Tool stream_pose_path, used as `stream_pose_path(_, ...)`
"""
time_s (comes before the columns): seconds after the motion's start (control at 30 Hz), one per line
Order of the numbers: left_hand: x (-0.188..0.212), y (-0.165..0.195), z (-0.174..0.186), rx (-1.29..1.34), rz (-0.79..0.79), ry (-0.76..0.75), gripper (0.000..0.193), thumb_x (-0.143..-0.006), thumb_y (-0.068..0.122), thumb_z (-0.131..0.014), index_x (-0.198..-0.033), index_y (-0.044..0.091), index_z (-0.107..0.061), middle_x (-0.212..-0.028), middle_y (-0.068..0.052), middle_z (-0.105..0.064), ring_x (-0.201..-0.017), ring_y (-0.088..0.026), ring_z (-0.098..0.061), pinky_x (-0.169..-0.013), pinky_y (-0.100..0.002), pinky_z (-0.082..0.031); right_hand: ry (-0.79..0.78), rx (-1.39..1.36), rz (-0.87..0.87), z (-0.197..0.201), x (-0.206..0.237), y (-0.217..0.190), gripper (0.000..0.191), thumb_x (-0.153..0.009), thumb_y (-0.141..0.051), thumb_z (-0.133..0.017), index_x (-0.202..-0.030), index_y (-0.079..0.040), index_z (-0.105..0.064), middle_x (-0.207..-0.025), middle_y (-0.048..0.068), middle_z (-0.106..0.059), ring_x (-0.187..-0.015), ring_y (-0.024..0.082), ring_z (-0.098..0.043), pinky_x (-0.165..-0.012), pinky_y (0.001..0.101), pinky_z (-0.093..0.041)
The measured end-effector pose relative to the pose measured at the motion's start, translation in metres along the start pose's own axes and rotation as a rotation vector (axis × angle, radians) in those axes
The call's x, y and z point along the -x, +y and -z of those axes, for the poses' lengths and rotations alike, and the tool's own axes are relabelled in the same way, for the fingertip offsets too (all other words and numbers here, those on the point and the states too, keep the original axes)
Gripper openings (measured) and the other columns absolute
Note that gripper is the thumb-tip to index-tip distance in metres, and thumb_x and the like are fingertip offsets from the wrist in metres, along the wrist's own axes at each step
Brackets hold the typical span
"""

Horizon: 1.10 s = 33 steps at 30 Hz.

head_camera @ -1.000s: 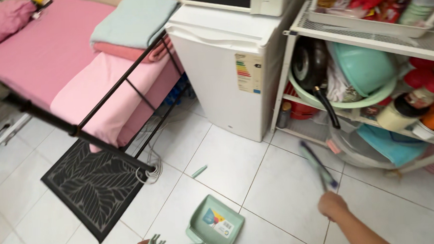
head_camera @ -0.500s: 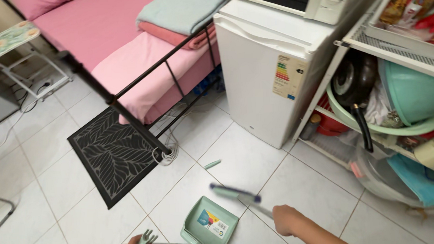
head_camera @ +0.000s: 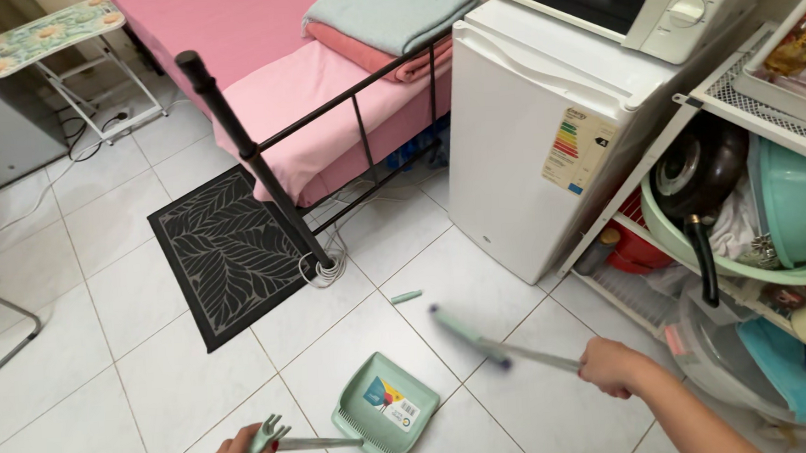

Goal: The person sweeps the tiled floor of a bedroom with a long-handled brush, moving around beds, a wardrobe and a small table, and holds a dustpan with a small brush, occasionally sweeping debris into the dustpan.

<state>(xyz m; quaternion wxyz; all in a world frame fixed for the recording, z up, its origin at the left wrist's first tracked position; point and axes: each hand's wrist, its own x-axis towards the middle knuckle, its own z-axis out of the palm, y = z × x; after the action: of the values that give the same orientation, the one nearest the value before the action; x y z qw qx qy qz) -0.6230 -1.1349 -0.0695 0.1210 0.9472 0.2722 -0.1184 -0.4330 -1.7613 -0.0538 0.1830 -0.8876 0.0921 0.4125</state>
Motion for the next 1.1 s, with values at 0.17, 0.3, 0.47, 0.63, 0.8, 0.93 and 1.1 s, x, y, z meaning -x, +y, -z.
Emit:
stream_pose_path(0.17, 0.010, -0.045, 0.004, 0.054, 0.072, -0.003, 0.044, -0.085, 0.040, -0.076, -0.127, 0.035, -0.067, -0.092, -0.003, -0.077, -0.099, -0.016, -0.078, -0.102, -0.040, -0.055, 0.011, 0.470, -0.021, -0.035, -0.030, -0.028, 0.014, -0.069, -0.003, -0.068, -0.056, 0.000, -0.073, -0.067, 0.023, -0.072, -0.063, 0.031, -0.077, -0.058, 0.0382, -0.058)
stream_pose_path(0.3, 0.022, -0.102, 0.012, 0.058, 0.155, -0.001, 0.045, -0.086, 0.041, -0.074, -0.130, 0.036, -0.065, -0.097, -0.003, -0.076, -0.102, -0.015, -0.077, -0.104, -0.040, -0.054, -0.450, 0.793, -0.047, -0.068, -0.034, -0.066, 0.018, -0.074, -0.009, -0.061, -0.061, -0.011, -0.073, -0.063, 0.010, -0.070, -0.052, 0.020, -0.066, -0.048, 0.0346, -0.048)
stream_pose_path(0.47, 0.020, -0.201, 0.010, 0.124, 0.269, -0.099, 0.048, -0.089, 0.043, -0.074, -0.135, 0.032, -0.063, -0.098, -0.007, -0.077, -0.099, -0.019, -0.080, -0.099, -0.039, -0.060, -0.130, -0.334, -0.454, -0.101, -0.036, -0.126, 0.025, -0.083, 0.014, -0.052, -0.065, -0.002, -0.045, -0.055, 0.012, -0.044, -0.045, 0.022, -0.038, -0.037, 0.0378, -0.031)
stream_pose_path(0.63, 0.018, -0.283, -0.004, 0.165, 0.185, -0.046, 0.054, -0.084, 0.046, -0.077, -0.133, 0.027, -0.061, -0.096, -0.006, -0.080, -0.095, -0.021, -0.082, -0.097, -0.038, -0.062, -0.258, -0.067, -0.183, -0.131, -0.047, -0.214, 0.029, -0.084, 0.011, -0.062, -0.064, -0.002, -0.045, -0.054, 0.010, -0.047, -0.045, 0.019, -0.046, -0.036, 0.0347, -0.035)
stream_pose_path(0.8, 0.028, -0.326, -0.001, 0.173, 0.204, -0.045, 0.053, -0.086, 0.043, -0.076, -0.135, 0.029, -0.060, -0.099, -0.007, -0.079, -0.097, -0.020, -0.079, -0.099, -0.039, -0.059, -0.329, 0.450, 0.263, -0.195, -0.038, -0.309, 0.023, -0.081, 0.004, -0.063, -0.059, -0.001, -0.058, -0.053, 0.015, -0.059, -0.043, 0.020, -0.057, -0.036, 0.0357, -0.042)
stream_pose_path(0.93, 0.040, -0.348, 0.005, 0.208, 0.416, -0.208, 0.050, -0.093, 0.040, -0.070, -0.140, 0.028, -0.057, -0.100, -0.008, -0.077, -0.095, -0.019, -0.081, -0.097, -0.037, -0.062, -0.331, 0.327, 0.262, -0.254, -0.004, -0.384, 0.017, -0.077, 0.012, -0.057, -0.061, 0.005, -0.058, -0.054, 0.016, -0.058, -0.042, 0.020, -0.057, -0.036, 0.0395, -0.041)
stream_pose_path(1.1, 0.036, -0.365, 0.006, 0.234, 0.327, -0.153, 0.054, -0.090, 0.039, -0.074, -0.139, 0.026, -0.057, -0.098, -0.005, -0.079, -0.090, -0.017, -0.078, -0.097, -0.034, -0.061, -0.395, 0.438, 0.361, -0.280, 0.036, -0.443, 0.008, -0.078, 0.005, -0.061, -0.071, 0.008, -0.061, -0.055, 0.014, -0.061, -0.043, 0.019, -0.057, -0.039, 0.0351, -0.046)
